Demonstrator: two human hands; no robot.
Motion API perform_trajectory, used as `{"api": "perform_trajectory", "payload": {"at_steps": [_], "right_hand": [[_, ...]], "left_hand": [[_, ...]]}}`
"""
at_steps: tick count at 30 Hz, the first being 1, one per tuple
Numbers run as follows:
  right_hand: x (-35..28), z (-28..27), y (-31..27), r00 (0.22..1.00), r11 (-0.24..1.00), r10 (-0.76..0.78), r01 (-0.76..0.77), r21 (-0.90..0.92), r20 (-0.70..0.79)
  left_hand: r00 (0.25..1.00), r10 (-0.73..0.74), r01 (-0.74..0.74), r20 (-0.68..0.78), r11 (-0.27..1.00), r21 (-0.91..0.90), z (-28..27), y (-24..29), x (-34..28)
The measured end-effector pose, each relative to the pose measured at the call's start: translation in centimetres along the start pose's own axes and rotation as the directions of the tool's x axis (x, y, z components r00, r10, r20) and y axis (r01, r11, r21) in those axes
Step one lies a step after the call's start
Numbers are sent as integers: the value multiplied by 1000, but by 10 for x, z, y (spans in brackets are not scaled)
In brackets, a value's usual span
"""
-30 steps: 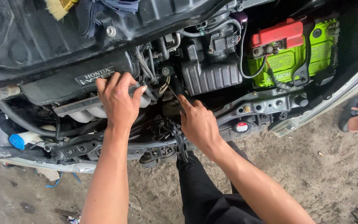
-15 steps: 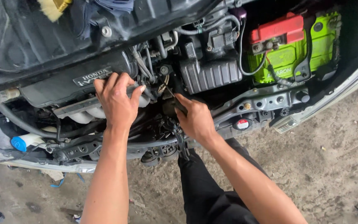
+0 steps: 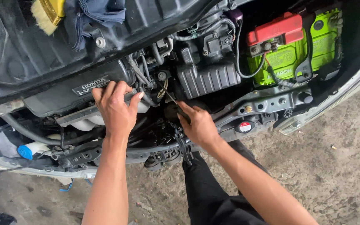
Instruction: The person cleans the engine bay of a car using a brush and a cloth. They scrub various components, including the engine cover and the battery area, then wipe the surfaces. Later, they use a wrench to tighten bolts on the engine.
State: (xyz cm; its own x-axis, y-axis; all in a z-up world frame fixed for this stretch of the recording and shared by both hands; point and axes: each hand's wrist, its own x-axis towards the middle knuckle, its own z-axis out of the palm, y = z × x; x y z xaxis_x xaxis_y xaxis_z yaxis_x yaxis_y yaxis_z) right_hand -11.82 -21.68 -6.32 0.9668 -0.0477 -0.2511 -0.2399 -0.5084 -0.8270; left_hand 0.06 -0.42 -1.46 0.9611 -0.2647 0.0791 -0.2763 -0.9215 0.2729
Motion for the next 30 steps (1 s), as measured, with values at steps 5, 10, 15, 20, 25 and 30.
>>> {"api": "perform_trajectory", "payload": {"at_steps": [5, 10, 15, 20, 25, 30], "right_hand": [[0, -8, -31, 982, 923, 158, -182, 338, 100], [-2, -7, -20, 975, 880, 185, -221, 420, 125], [-2, -8, -12, 972, 887, 186, -229, 402, 143], [-6, -16, -35, 962, 896, 228, -267, 355, 149], [-14, -17, -54, 941, 863, 275, -332, 382, 195], [-9, -9, -56, 837, 703, 462, -547, 454, 292]], "left_hand": [[1000, -27, 27, 14, 1000, 2, -3, 5, 1], [1000, -25, 25, 9, 1000, 2, -1, 3, 0], [1000, -13, 13, 2, 1000, 2, -2, 4, -1], [1000, -18, 18, -5, 1000, 6, -3, 6, 1], [999, -36, 36, -7, 999, 17, -1, 3, 0], [1000, -19, 19, -8, 1000, 10, -4, 6, 1]]}}
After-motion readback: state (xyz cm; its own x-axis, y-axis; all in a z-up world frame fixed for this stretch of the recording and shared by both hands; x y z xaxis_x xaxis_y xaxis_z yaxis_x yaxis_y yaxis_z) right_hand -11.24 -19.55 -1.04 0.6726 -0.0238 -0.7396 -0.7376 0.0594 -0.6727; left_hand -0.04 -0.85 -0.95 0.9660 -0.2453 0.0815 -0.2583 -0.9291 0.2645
